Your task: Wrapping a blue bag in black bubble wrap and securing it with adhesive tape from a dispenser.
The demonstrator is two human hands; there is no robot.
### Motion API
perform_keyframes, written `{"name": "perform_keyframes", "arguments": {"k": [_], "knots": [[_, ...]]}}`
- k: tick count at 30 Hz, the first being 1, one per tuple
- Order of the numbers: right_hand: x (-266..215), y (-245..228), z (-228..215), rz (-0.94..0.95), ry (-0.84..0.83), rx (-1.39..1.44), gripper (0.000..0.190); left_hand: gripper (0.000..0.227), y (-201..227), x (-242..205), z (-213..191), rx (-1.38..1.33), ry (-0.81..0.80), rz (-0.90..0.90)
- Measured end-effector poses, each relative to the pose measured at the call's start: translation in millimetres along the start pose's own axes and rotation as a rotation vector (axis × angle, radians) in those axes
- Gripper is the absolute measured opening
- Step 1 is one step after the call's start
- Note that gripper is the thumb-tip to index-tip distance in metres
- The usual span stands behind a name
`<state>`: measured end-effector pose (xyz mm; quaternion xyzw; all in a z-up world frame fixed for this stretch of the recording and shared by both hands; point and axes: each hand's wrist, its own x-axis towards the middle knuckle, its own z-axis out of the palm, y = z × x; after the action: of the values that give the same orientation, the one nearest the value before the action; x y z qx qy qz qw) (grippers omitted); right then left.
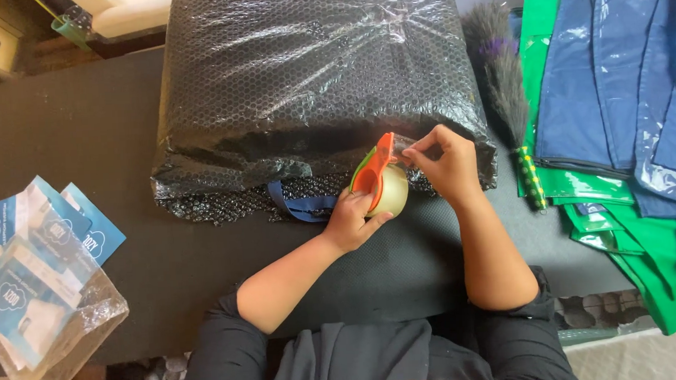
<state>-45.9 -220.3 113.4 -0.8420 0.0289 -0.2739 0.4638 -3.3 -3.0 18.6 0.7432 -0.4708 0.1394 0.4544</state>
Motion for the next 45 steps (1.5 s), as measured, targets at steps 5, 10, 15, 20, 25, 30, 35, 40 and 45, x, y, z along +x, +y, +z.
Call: {"name": "perform_keyframes", "arguments": {"k": [5, 10, 15, 20, 25, 30, 35, 40, 45], "knots": [[-2, -8, 0, 0.036, -0.002, -0.039, 0.032, 0.054, 3, 0, -7, 0.035, -0.023, 0.042], [-4, 15, 13, -0.070, 0.054, -0.249, 0.015, 0.042, -8, -4, -6, 0.095, -0.132, 0.097], [-6, 13, 13, -0.164, 0.051, -0.202, 0.014, 0.036, -17, -7, -7, 0.007, -0.156, 0.091], [-5, -5, 11, -0.215, 0.012, -0.039, 0.012, 0.038, -5, 14, -21, -0.163, -0.114, 0.044], [0, -11, 1, -0.225, -0.030, 0.098, 0.014, 0.032, 3, 21, -32, -0.273, -0.062, 0.018], [-1, -11, -12, -0.061, -0.031, 0.204, 0.013, 0.044, -1, -1, -16, -0.183, -0.072, 0.040], [-4, -25, -25, 0.020, -0.058, 0.347, 0.012, 0.044, 5, -4, -16, -0.170, -0.089, 0.061], [-11, -45, -45, -0.085, -0.012, 0.227, 0.014, 0.043, 7, -10, -17, -0.197, -0.125, 0.081], [-35, -52, -63, -0.086, -0.030, 0.246, 0.013, 0.043, 23, -8, -16, -0.303, -0.162, 0.104]]}}
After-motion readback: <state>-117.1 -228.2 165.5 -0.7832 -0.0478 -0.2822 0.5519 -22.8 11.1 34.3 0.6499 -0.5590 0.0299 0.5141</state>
